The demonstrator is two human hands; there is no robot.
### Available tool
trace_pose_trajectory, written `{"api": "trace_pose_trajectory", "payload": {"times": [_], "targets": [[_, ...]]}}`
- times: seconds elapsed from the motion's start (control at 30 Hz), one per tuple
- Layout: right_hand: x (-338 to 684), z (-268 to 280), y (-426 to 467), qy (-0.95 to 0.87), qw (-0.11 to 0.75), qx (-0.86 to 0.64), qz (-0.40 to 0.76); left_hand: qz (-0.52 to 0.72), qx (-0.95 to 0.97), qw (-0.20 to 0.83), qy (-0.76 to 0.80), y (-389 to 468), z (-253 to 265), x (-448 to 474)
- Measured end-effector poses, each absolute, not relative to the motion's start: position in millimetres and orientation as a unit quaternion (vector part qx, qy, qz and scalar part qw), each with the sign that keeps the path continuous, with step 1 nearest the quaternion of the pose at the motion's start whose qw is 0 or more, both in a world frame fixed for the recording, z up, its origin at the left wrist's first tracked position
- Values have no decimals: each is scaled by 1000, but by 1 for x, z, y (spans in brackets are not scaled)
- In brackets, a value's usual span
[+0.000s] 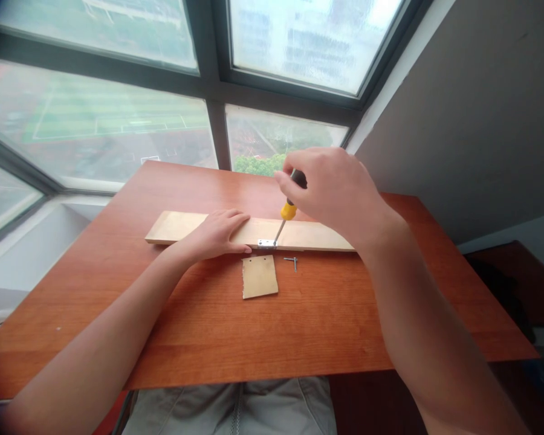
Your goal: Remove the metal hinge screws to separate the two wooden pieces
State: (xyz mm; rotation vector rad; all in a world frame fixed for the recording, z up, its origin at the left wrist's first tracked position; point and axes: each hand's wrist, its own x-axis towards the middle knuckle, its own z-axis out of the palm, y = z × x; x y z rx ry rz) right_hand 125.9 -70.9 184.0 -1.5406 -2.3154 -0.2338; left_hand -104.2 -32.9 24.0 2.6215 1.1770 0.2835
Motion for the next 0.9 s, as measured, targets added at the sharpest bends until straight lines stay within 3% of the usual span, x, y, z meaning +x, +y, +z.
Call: {"api": "trace_pose_trajectory", "payload": {"times": [0.1,0.27,0.47,0.7,0.9], "targets": [[124,182,-67,-810,189,-549,-76,97,903,123,401,-33,25,-104],[129,184,-65,-848,193,-492,39,95,903,122,401,-33,26,-104],[126,182,-72,-781,167,-592,-111,95,902,121,403,-32,23,-104],[129,180,-72,-815,187,-549,-20,99,903,117,402,-33,23,-105],[125,180,-75,-796,196,-570,-63,101,904,110,400,-33,21,-104]]}}
